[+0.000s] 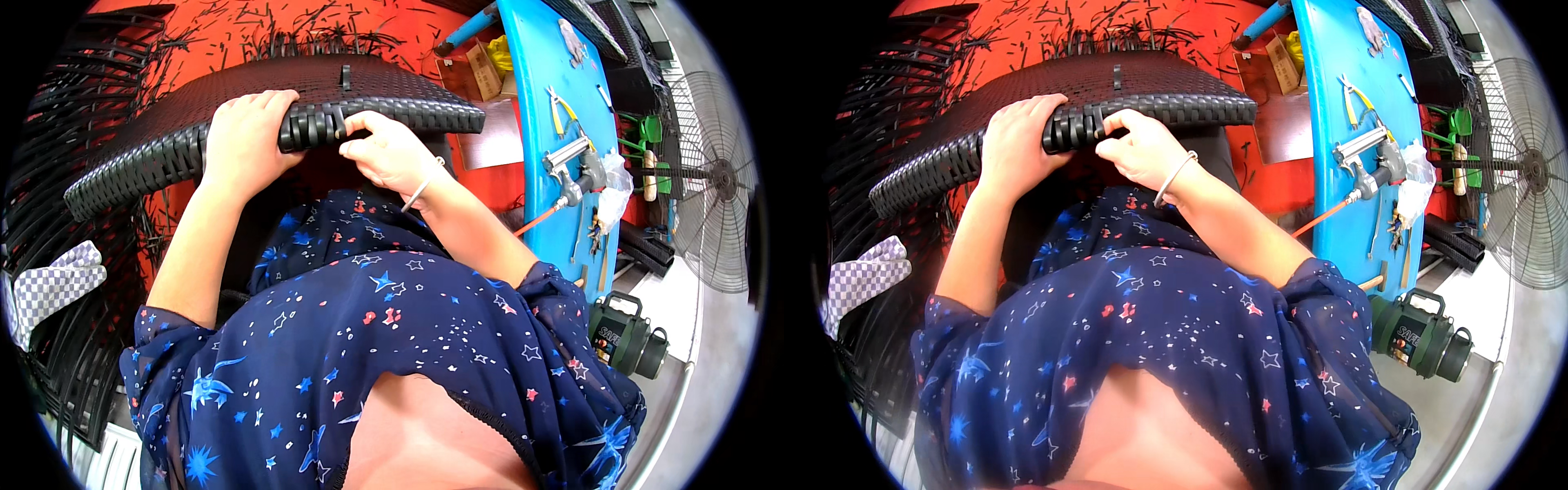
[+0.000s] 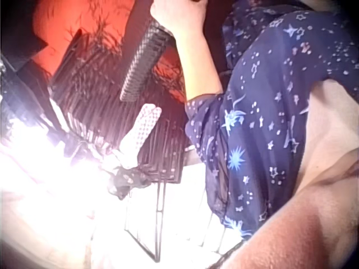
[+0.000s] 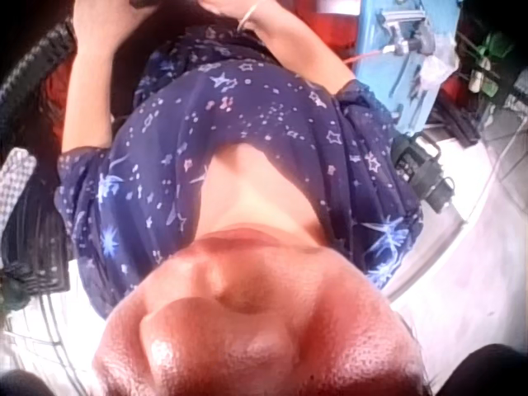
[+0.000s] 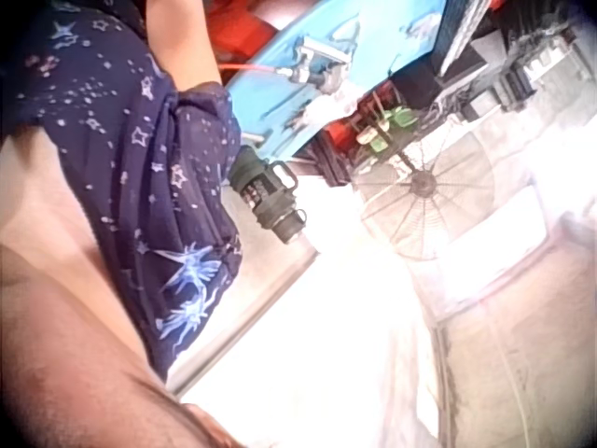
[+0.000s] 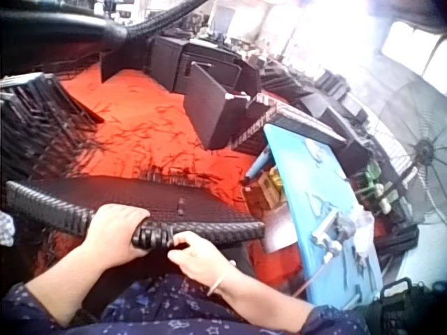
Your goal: The person sits on the floor and weaves black plastic strips into a chair seat frame. They use pliers to cut a strip and a knife to trim excess material, then continue weaving the strips by hand to form the seat surface.
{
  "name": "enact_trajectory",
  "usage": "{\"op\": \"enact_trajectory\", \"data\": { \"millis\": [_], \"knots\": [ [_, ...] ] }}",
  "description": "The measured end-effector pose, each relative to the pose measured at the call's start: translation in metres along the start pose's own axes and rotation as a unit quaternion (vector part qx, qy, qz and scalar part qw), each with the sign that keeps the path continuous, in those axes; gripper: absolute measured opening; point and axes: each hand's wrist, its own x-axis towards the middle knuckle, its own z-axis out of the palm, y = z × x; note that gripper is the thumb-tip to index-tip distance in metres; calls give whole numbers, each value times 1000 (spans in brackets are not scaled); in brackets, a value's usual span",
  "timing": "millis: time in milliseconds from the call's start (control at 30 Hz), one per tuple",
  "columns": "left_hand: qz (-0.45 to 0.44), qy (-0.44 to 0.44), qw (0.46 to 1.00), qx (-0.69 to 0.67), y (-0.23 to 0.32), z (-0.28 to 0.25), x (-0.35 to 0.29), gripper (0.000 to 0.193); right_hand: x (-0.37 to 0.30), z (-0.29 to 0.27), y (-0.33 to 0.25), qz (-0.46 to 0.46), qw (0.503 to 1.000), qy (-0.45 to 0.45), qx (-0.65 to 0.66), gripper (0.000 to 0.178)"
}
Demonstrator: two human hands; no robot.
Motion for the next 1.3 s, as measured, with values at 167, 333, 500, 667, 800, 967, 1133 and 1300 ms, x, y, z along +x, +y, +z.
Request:
{"op": "enact_trajectory", "data": {
  "millis": [167, 333, 500, 667, 800, 967, 1133, 1300],
  "knots": [
    [-9, -23, 1000, -5, 1, -2, 3, 59, -4, 20, 11, -59, 997, 33, 36, 30],
    [3, -24, 1000, -15, 1, -5, 2, 59, -5, 16, 24, -145, 980, 14, -135, 31],
    [10, 8, 1000, -3, 0, 1, 1, 61, -33, 14, 10, -136, 946, 18, -295, 71],
    [3, -1, 1000, 3, 3, 4, 2, 60, -45, 11, 11, -131, 908, 36, -396, 89],
    [-5, -15, 1000, 7, 4, -1, 2, 60, -45, 16, 3, -138, 869, 76, -469, 91],
    [-7, -18, 1000, 11, 3, -1, 3, 59, -35, 11, -1, -102, 948, 54, -298, 86],
    [2, -9, 1000, 25, 4, 2, 2, 58, -35, 6, -9, -9, 998, 25, -56, 83],
    [-11, -32, 999, 20, 7, -1, 3, 60, -24, -2, -6, -13, 984, 51, -168, 78]
  ]
}}
